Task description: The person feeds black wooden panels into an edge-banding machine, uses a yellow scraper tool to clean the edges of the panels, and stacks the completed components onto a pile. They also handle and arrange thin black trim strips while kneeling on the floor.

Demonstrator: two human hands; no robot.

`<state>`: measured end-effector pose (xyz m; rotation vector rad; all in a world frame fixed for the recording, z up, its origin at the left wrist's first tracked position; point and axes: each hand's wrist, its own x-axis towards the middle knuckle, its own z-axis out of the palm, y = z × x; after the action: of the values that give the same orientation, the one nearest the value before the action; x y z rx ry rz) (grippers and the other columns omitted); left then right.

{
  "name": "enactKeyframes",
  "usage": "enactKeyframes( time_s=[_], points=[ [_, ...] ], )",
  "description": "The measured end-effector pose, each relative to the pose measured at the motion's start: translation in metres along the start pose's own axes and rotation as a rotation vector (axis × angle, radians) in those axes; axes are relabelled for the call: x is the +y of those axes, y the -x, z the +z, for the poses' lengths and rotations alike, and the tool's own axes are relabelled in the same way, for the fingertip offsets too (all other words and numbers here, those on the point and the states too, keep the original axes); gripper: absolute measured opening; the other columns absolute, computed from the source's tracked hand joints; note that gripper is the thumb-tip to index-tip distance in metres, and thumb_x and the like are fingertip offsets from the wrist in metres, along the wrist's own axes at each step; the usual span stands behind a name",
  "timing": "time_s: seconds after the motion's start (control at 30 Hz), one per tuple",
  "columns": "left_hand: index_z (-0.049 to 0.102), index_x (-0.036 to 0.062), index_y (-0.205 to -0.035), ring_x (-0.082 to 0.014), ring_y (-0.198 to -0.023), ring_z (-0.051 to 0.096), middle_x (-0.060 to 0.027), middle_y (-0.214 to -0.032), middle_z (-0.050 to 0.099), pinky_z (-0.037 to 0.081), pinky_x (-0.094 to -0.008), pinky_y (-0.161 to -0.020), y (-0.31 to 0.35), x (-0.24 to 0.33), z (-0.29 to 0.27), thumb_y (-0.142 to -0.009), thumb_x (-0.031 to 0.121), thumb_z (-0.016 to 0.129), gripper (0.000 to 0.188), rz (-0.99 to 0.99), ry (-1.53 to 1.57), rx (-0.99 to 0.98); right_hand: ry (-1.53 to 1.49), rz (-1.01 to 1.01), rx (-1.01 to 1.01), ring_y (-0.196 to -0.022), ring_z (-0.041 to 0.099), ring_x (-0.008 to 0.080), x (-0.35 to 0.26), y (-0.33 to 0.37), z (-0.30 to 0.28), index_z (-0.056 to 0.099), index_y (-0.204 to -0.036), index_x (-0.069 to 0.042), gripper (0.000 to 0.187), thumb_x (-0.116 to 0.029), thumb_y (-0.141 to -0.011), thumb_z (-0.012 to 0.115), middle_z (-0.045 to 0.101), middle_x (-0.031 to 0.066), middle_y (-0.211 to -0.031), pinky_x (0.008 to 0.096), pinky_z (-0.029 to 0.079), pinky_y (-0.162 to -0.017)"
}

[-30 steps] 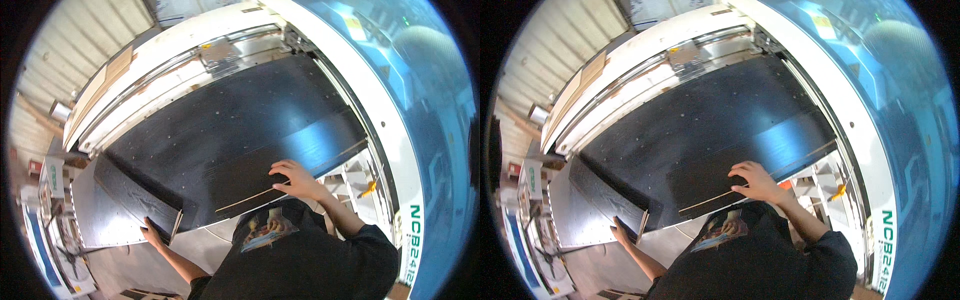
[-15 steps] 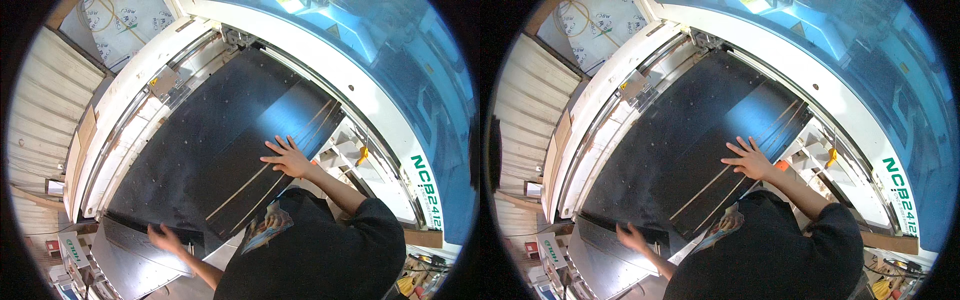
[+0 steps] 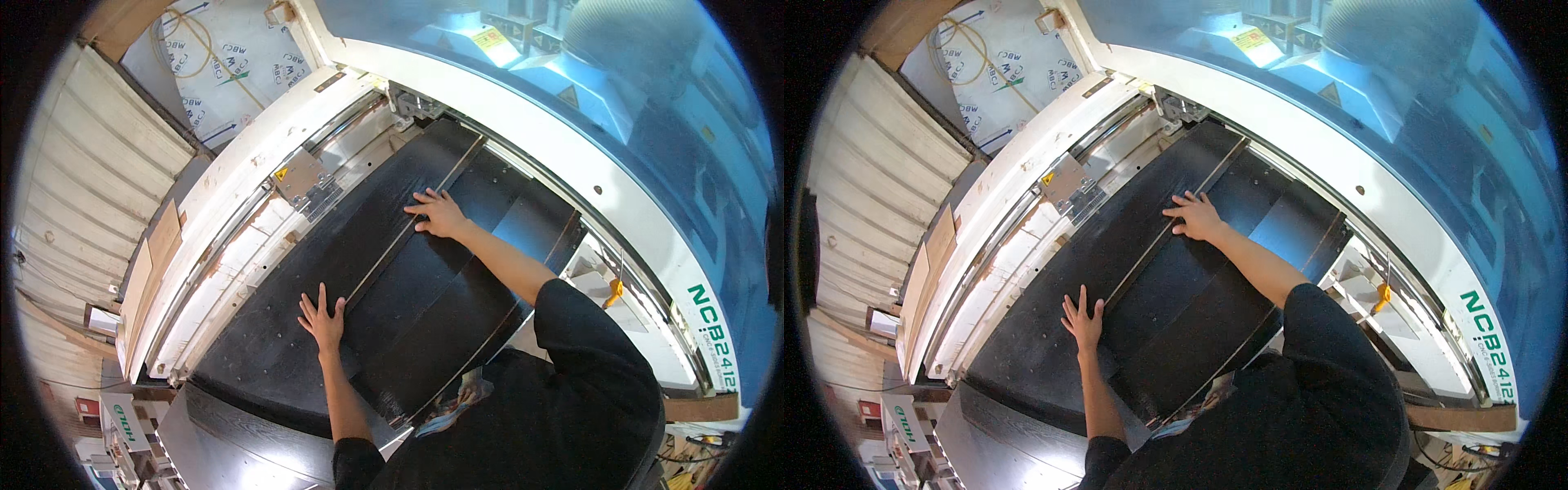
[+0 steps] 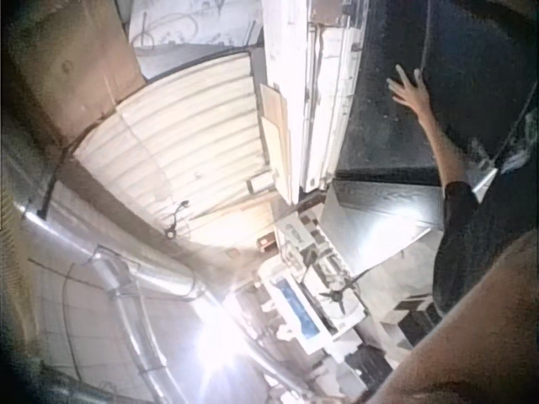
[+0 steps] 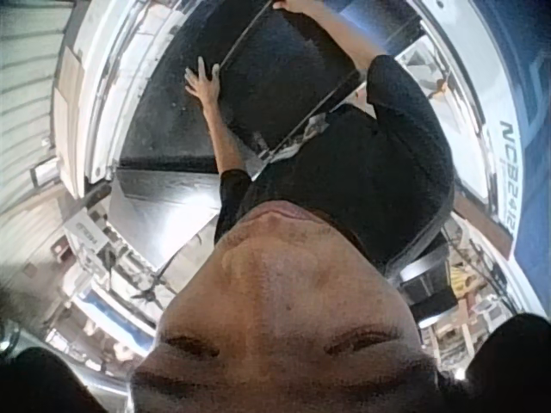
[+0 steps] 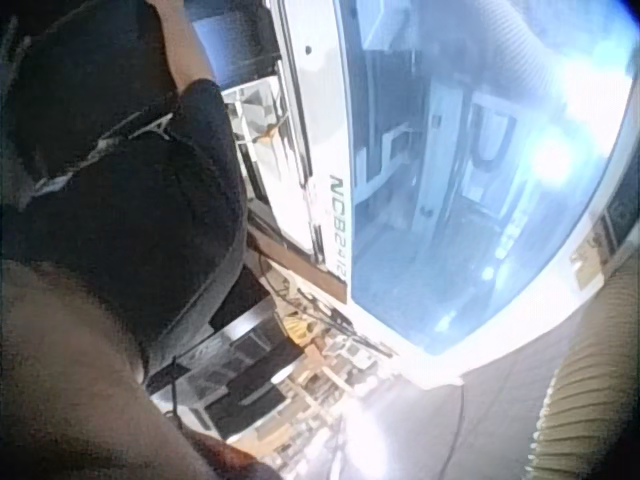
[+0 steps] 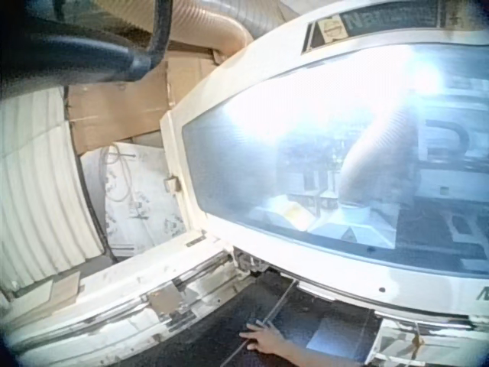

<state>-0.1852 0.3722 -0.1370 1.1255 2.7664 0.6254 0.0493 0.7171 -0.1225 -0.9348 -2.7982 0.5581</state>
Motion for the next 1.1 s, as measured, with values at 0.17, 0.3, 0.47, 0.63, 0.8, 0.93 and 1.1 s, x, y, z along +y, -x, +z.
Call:
enactKeyframes(
  time_s=[0.17, 0.3, 0.47, 0.63, 0.8, 0.93, 1.1],
  points=[
    [0.039, 0.0285, -0.160, -0.0435, -0.157, 0.013, -0.0291, -0.168, 0.015, 0.007, -0.0658, -0.122, -0.041, -0.005, 0.002, -0.083, 0.068, 0.073, 0.093, 0.100, -0.004, -0.063, 0.008, 0.074, 0.057, -0.154, 0.030, 0.0343, 0.003, -0.050, -0.001, 0.059, -0.144, -0.038, 0.062, -0.043, -0.086, 0.078, 0.037, 0.0042, -0.165, 0.0627, 0.026, -0.121],
    [0.044, 0.0275, -0.157, -0.0415, -0.156, 0.020, -0.0272, -0.167, 0.023, 0.011, -0.0593, -0.125, -0.066, -0.008, 0.007, -0.082, 0.065, 0.074, 0.089, 0.173, 0.037, 0.019, 0.015, 0.125, 0.118, -0.151, 0.035, 0.0344, 0.003, -0.061, 0.004, 0.060, -0.144, -0.035, 0.061, -0.043, -0.086, 0.077, 0.042, 0.0058, -0.163, 0.0624, 0.028, -0.120],
    [0.056, 0.0249, -0.149, -0.0387, -0.153, 0.032, -0.0234, -0.162, 0.038, 0.018, -0.0599, -0.123, -0.092, -0.006, 0.012, -0.087, 0.054, 0.075, 0.071, 0.141, 0.054, 0.132, 0.059, 0.124, 0.214, -0.150, 0.038, 0.0339, 0.000, -0.068, 0.014, 0.062, -0.142, -0.035, 0.062, -0.049, -0.084, 0.077, 0.045, 0.0059, -0.160, 0.0624, 0.026, -0.121],
    [0.062, 0.0239, -0.144, -0.0375, -0.153, 0.032, -0.0240, -0.161, 0.039, 0.017, -0.0600, -0.123, -0.094, 0.003, 0.021, -0.088, 0.047, 0.077, 0.062, 0.155, 0.109, 0.136, 0.079, 0.115, 0.190, -0.147, 0.044, 0.0315, 0.022, -0.091, -0.004, 0.068, -0.136, -0.034, 0.063, -0.052, -0.076, 0.081, 0.053, 0.0016, -0.154, 0.0636, 0.021, -0.122],
    [0.062, 0.0256, -0.144, -0.0366, -0.153, 0.032, -0.0243, -0.162, 0.036, 0.016, -0.0593, -0.124, -0.122, 0.038, 0.026, -0.091, 0.042, 0.075, 0.057, 0.173, 0.139, 0.031, 0.053, 0.221, 0.119, -0.150, 0.038, 0.0296, 0.058, -0.107, -0.022, 0.061, -0.142, -0.038, 0.066, -0.049, -0.080, 0.080, 0.045, 0.0001, -0.161, 0.0618, 0.022, -0.124],
    [0.066, 0.0252, -0.139, -0.0362, -0.152, 0.034, -0.0246, -0.160, 0.039, 0.019, -0.0569, -0.124, -0.136, 0.054, 0.040, -0.090, 0.040, 0.077, 0.053, 0.190, 0.163, 0.066, 0.079, 0.256, 0.075, -0.149, 0.040, 0.0295, 0.074, -0.119, -0.042, 0.063, -0.140, -0.039, 0.068, -0.049, -0.076, 0.083, 0.046, 0.0000, -0.160, 0.0575, 0.026, -0.124],
    [0.067, 0.0251, -0.138, -0.0349, -0.150, 0.038, -0.0240, -0.157, 0.044, 0.024, -0.0519, -0.124, -0.135, 0.058, 0.047, -0.088, 0.044, 0.077, 0.055, 0.239, 0.136, 0.167, 0.084, 0.224, 0.099, -0.147, 0.043, 0.0300, 0.090, -0.119, -0.037, 0.064, -0.139, -0.039, 0.069, -0.055, -0.075, 0.083, 0.046, 0.0033, -0.159, 0.0571, 0.029, -0.122]
  ],
)
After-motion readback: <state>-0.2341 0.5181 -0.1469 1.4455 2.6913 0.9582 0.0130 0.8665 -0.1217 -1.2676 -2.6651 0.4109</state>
